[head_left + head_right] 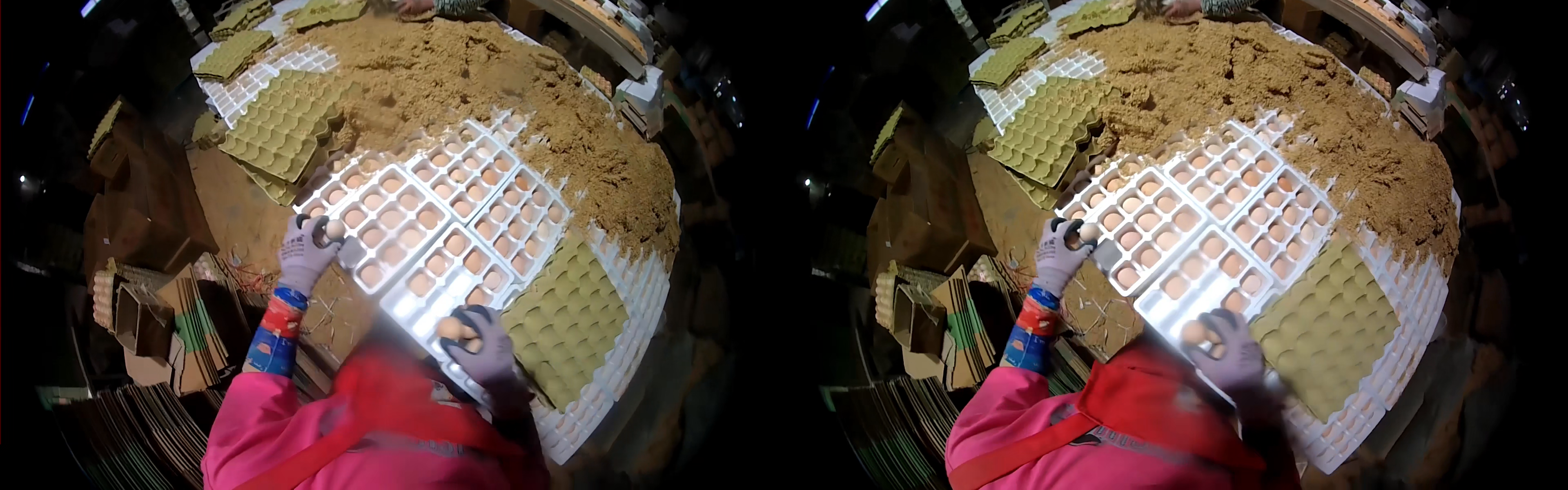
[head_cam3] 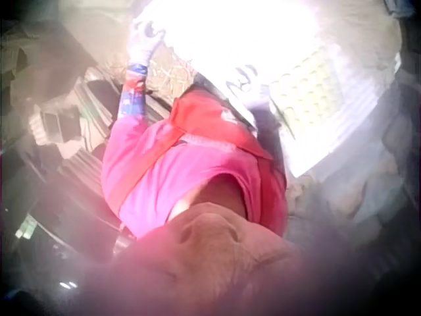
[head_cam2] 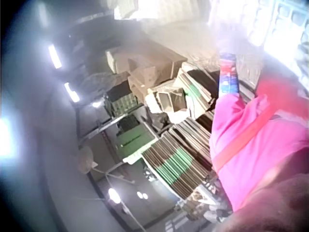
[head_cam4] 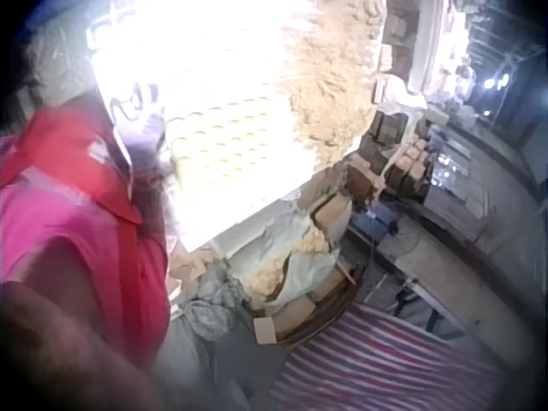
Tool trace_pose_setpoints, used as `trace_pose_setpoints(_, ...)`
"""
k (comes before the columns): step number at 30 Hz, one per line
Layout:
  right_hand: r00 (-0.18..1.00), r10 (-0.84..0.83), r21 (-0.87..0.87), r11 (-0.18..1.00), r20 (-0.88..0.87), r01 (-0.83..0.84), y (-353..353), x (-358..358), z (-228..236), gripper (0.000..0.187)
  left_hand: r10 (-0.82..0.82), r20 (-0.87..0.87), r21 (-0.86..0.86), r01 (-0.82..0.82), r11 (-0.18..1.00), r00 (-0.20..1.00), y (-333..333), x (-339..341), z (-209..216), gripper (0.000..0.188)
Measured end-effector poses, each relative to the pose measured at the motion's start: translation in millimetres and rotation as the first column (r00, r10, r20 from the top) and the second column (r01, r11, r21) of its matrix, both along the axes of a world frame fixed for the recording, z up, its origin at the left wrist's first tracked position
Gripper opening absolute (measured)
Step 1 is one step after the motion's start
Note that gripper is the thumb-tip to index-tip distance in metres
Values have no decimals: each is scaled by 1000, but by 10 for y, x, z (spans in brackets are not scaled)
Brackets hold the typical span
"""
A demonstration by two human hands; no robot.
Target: The person sorts eggs by hand from a large group on a table into individual egg cartons, and subsequently covers a filled carton with loose brown material.
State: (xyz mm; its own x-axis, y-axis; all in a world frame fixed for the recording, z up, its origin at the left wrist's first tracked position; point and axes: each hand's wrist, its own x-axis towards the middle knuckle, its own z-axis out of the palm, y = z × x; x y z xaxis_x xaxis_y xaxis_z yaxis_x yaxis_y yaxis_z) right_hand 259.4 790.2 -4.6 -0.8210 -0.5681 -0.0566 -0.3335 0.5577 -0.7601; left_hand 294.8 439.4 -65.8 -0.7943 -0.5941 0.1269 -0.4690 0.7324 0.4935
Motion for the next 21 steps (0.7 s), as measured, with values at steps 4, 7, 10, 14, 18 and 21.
trace_pose_setpoints(4, 985, 118, 344, 936, -126, -68, -827, 29, -280, 53, -95, 297, -123, 137, 983, 950, -297, -175, -139, 47)
trace_pose_setpoints(7, 992, 54, 398, 917, -113, -5, -951, 56, -346, 53, -268, 134, -3, 271, 963, 954, -117, -142, -149, 46)
trace_pose_setpoints(10, 992, 34, 416, 909, -119, 19, -984, 112, -452, 51, -481, 140, -39, 490, 871, 865, 77, -121, -210, 44)
trace_pose_setpoints(14, 973, -56, 378, 915, -224, 139, -929, 87, -651, 49, -494, 10, 154, 487, 860, 869, 40, -197, -257, 43)
trace_pose_setpoints(18, 885, -333, 266, 866, -326, 424, -796, -255, -715, 43, -184, -202, 963, 229, 140, 962, -134, -152, -305, 47)
trace_pose_setpoints(21, 855, -340, 198, 876, -390, 439, -684, -355, -848, 40, -241, -197, 942, 114, -317, 950, 168, -88, -241, 54)
